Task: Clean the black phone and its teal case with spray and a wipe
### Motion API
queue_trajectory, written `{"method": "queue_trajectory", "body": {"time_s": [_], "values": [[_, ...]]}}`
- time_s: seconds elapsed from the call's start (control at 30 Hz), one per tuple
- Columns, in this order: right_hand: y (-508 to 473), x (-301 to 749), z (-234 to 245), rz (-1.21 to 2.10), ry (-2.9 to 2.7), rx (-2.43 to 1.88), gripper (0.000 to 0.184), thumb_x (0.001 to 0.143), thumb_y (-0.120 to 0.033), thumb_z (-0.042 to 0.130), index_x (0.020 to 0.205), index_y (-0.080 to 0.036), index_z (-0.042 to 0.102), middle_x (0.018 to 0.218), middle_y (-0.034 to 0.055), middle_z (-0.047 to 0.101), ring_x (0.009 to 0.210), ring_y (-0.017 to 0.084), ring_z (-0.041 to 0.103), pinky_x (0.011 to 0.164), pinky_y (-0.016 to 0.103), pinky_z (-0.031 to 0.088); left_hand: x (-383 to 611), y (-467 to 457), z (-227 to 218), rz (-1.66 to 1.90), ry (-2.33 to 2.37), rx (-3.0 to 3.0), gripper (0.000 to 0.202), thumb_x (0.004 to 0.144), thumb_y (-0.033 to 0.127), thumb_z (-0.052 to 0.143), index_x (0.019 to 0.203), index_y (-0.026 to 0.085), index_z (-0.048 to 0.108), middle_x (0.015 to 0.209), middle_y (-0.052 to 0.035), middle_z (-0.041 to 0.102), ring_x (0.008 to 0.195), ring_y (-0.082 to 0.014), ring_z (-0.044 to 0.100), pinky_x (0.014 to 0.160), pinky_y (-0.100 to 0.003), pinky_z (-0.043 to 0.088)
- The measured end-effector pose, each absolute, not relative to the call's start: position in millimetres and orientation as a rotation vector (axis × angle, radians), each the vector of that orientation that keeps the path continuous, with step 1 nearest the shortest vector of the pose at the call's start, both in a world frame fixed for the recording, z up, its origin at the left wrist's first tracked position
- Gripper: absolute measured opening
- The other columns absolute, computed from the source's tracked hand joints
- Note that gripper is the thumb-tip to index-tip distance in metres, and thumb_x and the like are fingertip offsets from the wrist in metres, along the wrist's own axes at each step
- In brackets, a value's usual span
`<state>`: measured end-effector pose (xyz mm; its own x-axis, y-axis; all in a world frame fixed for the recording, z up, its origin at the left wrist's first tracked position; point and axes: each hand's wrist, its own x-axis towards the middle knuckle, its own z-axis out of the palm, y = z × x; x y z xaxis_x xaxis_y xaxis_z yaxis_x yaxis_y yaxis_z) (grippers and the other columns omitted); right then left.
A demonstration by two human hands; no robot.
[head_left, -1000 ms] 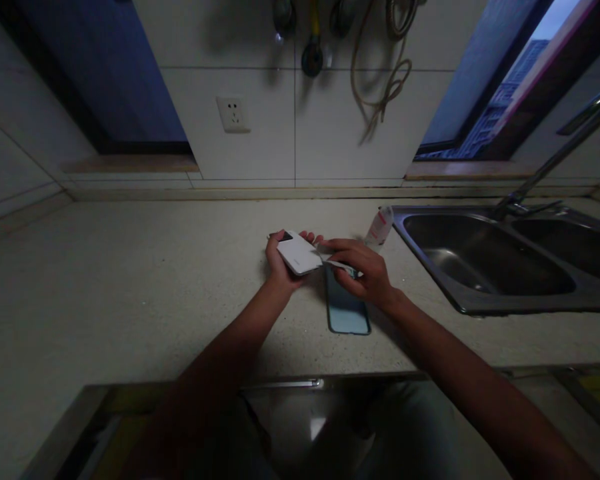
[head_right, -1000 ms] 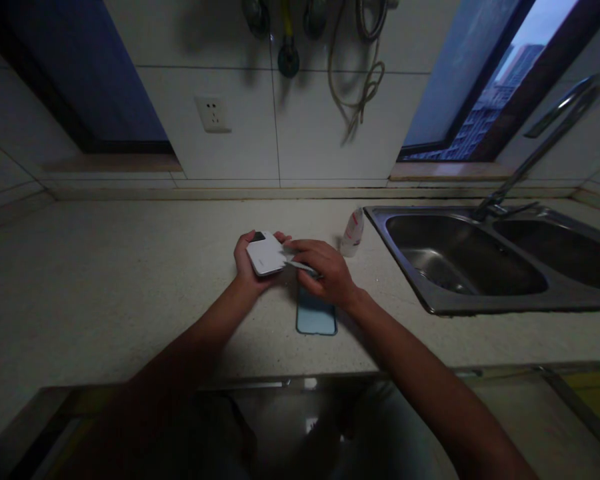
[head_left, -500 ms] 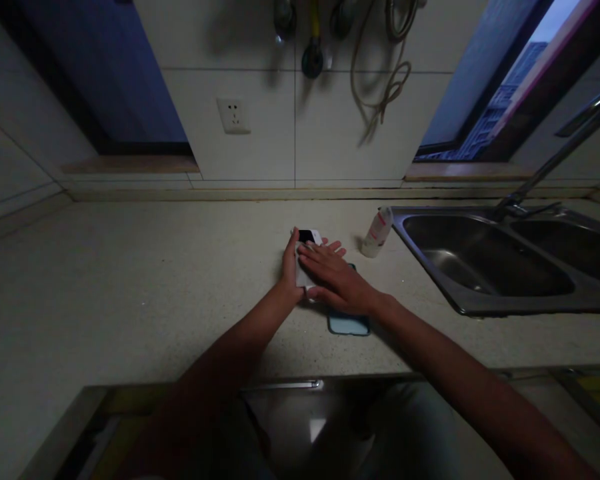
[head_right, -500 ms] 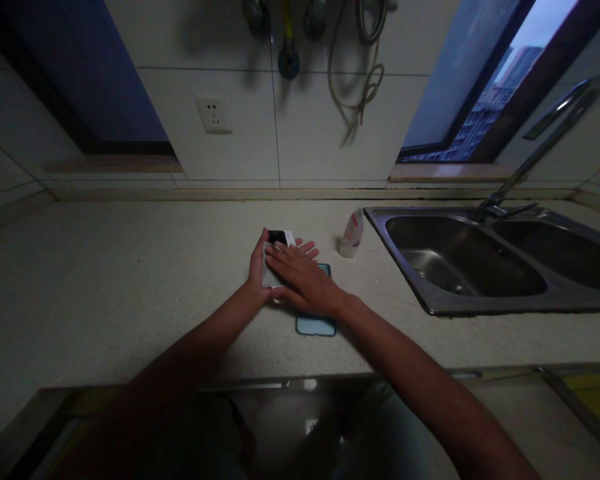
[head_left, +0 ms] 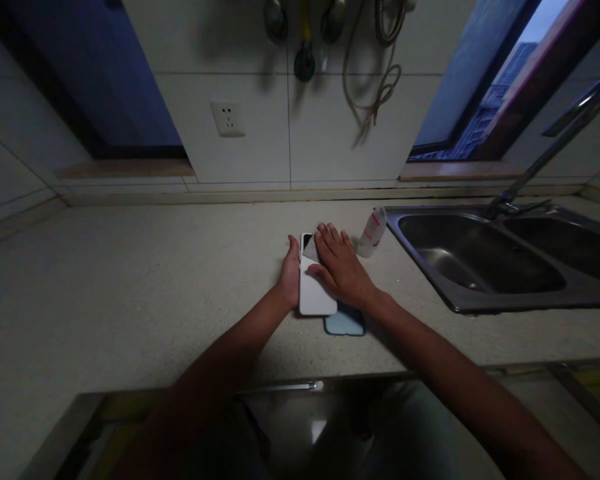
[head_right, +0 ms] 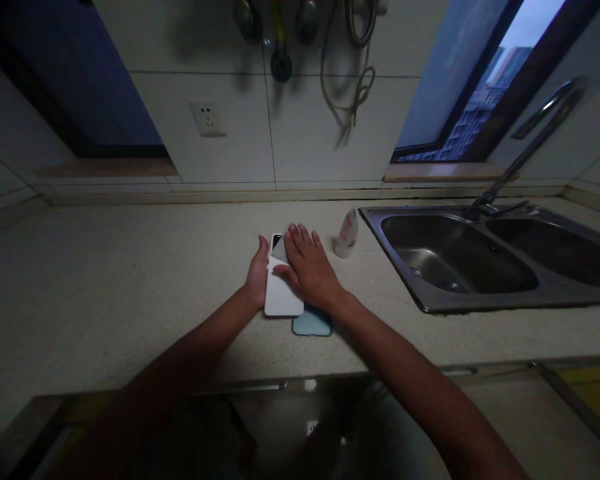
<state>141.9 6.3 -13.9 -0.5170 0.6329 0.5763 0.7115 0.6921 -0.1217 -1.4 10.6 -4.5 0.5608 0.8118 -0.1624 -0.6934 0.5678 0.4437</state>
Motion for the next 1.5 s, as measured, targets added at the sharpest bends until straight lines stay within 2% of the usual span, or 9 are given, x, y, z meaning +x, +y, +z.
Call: {"method": "queue_trajectory", "body": {"time_s": [0.2, 0.33, 0.5, 0.6, 0.67, 0.87, 1.0, 1.13, 1.5], "values": [[10, 141, -16, -0.161, -2.283, -1.009, 0.079, 0.103, -0.054, 0.035, 0.162, -0.02, -0.006, 0.169, 0.0156, 0.011, 0.157, 0.031, 0.006, 0.124, 0.062, 0.017, 0, 9, -3, 0.874, 0.326, 0.353, 0.079, 0.093, 0.076, 0.027, 0.128, 0.017, 0.067, 0.113, -0.0151, 0.075, 0.112, -0.0316, 0.069, 0.1, -0.046, 0.049], [3, 134, -9, -0.155, -2.364, -0.83, 0.079, 0.102, -0.056, 0.038, 0.163, -0.017, 0.004, 0.168, 0.0166, 0.013, 0.157, 0.03, 0.006, 0.125, 0.06, 0.017, 2, 9, -6, 0.818, 0.24, 0.313, 0.08, 0.093, 0.076, 0.027, 0.135, 0.017, 0.061, 0.127, -0.0165, 0.069, 0.123, -0.0335, 0.063, 0.107, -0.051, 0.043], [-9, 131, 1, -0.106, -2.489, -0.444, 0.058, 0.105, -0.045, 0.039, 0.155, -0.015, 0.036, 0.158, 0.0157, 0.042, 0.153, 0.024, 0.026, 0.124, 0.054, 0.027, 0, 9, -3, 0.866, 0.209, 0.284, 0.084, 0.09, 0.077, 0.031, 0.143, 0.016, 0.052, 0.144, -0.0206, 0.057, 0.134, -0.037, 0.053, 0.113, -0.057, 0.034], [-15, 132, 5, -0.101, -2.497, -0.213, 0.042, 0.105, -0.034, 0.044, 0.142, -0.017, 0.053, 0.144, 0.0098, 0.06, 0.143, 0.018, 0.046, 0.122, 0.045, 0.035, -6, 10, 3, 0.883, 0.216, 0.292, 0.099, 0.085, 0.085, 0.026, 0.148, 0.01, 0.044, 0.148, -0.0264, 0.05, 0.14, -0.0404, 0.045, 0.113, -0.063, 0.03], [-18, 133, 5, -0.117, -2.475, -0.195, 0.037, 0.103, -0.029, 0.048, 0.136, -0.019, 0.059, 0.139, 0.0079, 0.064, 0.139, 0.017, 0.052, 0.121, 0.044, 0.038, -9, 10, 7, 0.899, 0.186, 0.305, 0.105, 0.082, 0.088, 0.021, 0.149, 0.009, 0.043, 0.148, -0.0273, 0.049, 0.141, -0.0409, 0.043, 0.113, -0.064, 0.029], [-11, 138, 4, -0.235, -2.317, -0.478, 0.046, 0.099, -0.026, 0.052, 0.145, -0.018, 0.052, 0.147, 0.0117, 0.056, 0.146, 0.023, 0.041, 0.122, 0.052, 0.034, -8, 8, 4, 0.885, 0.176, 0.351, 0.1, 0.085, 0.086, 0.024, 0.14, 0.008, 0.055, 0.135, -0.0247, 0.062, 0.13, -0.0358, 0.057, 0.111, -0.051, 0.039], [-1, 147, 4, -0.264, -2.206, -0.723, 0.056, 0.1, -0.03, 0.052, 0.154, -0.022, 0.04, 0.157, 0.0117, 0.045, 0.151, 0.025, 0.032, 0.124, 0.056, 0.027, -8, 5, 7, 0.919, 0.223, 0.326, 0.083, 0.093, 0.076, 0.022, 0.135, 0.016, 0.061, 0.122, -0.0161, 0.071, 0.12, -0.0323, 0.065, 0.105, -0.05, 0.045], [4, 153, 1, -0.245, -2.114, -0.863, 0.056, 0.101, -0.03, 0.047, 0.156, -0.021, 0.037, 0.157, 0.0132, 0.044, 0.151, 0.026, 0.032, 0.124, 0.056, 0.027, -9, 4, 9, 0.882, 0.238, 0.352, 0.086, 0.092, 0.079, 0.022, 0.132, 0.015, 0.063, 0.118, -0.0159, 0.073, 0.114, -0.0325, 0.067, 0.101, -0.047, 0.047], [5, 155, 2, -0.092, -2.107, -0.886, 0.054, 0.102, -0.037, 0.046, 0.154, -0.021, 0.041, 0.155, 0.0142, 0.046, 0.147, 0.029, 0.039, 0.121, 0.06, 0.033, -17, 5, 0, 0.644, 0.214, 0.425, 0.102, 0.083, 0.088, 0.012, 0.134, 0.015, 0.061, 0.112, -0.02, 0.074, 0.108, -0.0358, 0.069, 0.09, -0.057, 0.052]]}}
